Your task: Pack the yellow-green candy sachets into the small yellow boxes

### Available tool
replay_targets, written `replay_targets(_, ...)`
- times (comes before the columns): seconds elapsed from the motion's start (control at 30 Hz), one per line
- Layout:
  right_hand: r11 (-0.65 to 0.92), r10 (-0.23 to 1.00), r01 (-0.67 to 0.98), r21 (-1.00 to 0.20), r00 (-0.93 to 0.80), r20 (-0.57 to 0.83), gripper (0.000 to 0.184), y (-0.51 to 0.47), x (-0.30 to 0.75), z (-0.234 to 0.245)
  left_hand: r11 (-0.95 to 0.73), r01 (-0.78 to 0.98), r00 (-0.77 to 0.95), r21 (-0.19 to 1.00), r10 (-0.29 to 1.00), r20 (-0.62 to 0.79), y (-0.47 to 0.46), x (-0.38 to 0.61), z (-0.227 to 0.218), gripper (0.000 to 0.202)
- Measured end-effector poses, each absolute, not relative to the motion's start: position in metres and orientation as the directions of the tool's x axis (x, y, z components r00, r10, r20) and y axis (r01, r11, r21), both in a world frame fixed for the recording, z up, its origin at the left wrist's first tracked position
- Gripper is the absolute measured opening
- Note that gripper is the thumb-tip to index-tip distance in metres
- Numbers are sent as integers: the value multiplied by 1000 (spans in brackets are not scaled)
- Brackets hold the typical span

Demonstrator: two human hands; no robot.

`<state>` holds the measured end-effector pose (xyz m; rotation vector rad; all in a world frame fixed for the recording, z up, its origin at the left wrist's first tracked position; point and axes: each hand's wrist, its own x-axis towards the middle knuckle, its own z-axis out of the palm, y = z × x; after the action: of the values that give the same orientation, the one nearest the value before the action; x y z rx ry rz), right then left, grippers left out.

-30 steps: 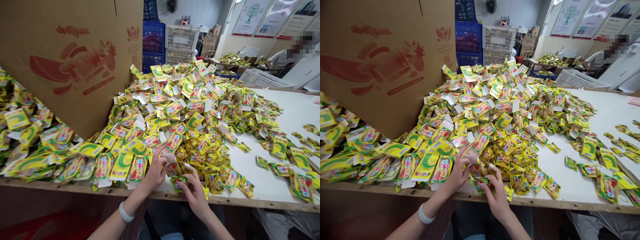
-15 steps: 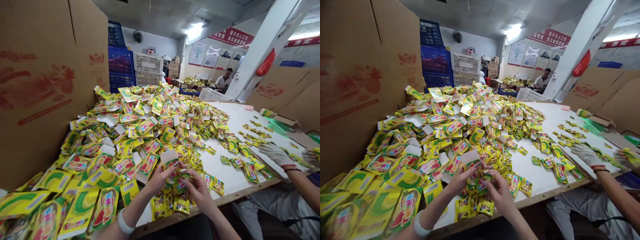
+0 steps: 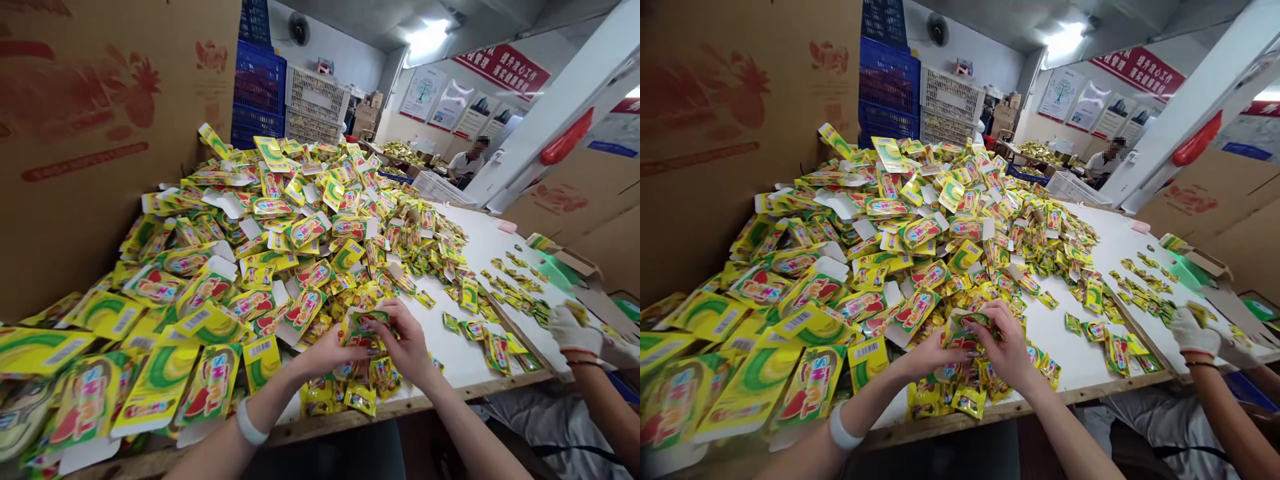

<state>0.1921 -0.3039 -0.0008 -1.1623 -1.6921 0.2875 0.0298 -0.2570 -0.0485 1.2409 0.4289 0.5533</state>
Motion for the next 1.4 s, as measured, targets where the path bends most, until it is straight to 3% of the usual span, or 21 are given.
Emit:
replay_targets(0.13,456,876,636,-623,-196,441,11,-313,211,9,281,-137,866,950,500,-23,-258,32,-47,50)
replay_targets(0.33,526,849,707,-472,-404,341,22,-307,212,11,309,-108,883,945,467,-52,-258,35,-45,46)
replay_targets(0.47,506,855,634,-585,-459,242,21,-312,215,20,247,-46,920,968,387,-55,-258,31,-43,36)
replay_targets(0.53,403,904,596,-694,-380,198,25,-320,219,22,246,-39,927,969,371,-57,-259,31,-43,37)
replay_targets(0.63,291,957,532,-795,-147,252,19,-333,225,15,261,-38,923,965,378,-66,-261,32,-45,40)
replay_targets(0.73,330,944,538,-776,-179,278,19,-345,224,3,193,-70,926,979,378,-8,-263,34,-52,38)
replay_targets(0.87,279,952,543,-792,-261,157,23,-361,212,-11,40,-102,923,994,376,80,-268,39,-59,54)
replay_targets(0.97,227,974,536,-813,-120,192,16,-368,214,-19,-42,-54,935,998,349,66,-271,40,-53,73)
replay_targets(1.03,171,962,528,-832,93,256,17,-365,235,-19,-158,-35,901,987,422,100,-267,34,-41,77)
replay_targets(1.13,41,783,567,-822,493,379,26,-350,300,-12,-481,142,720,865,650,244,-247,13,-24,47)
replay_targets(1.2,-88,619,650,-755,629,470,32,-340,353,-7,-660,377,639,650,693,334,-229,-6,-21,24)
replay_targets(1.3,-309,619,799,-516,581,528,30,-337,402,-9,-691,609,606,389,722,335,-208,-28,-32,21)
replay_targets(1.4,-212,786,901,-378,387,482,27,-348,379,-28,-676,683,608,275,736,299,-206,-34,-43,35)
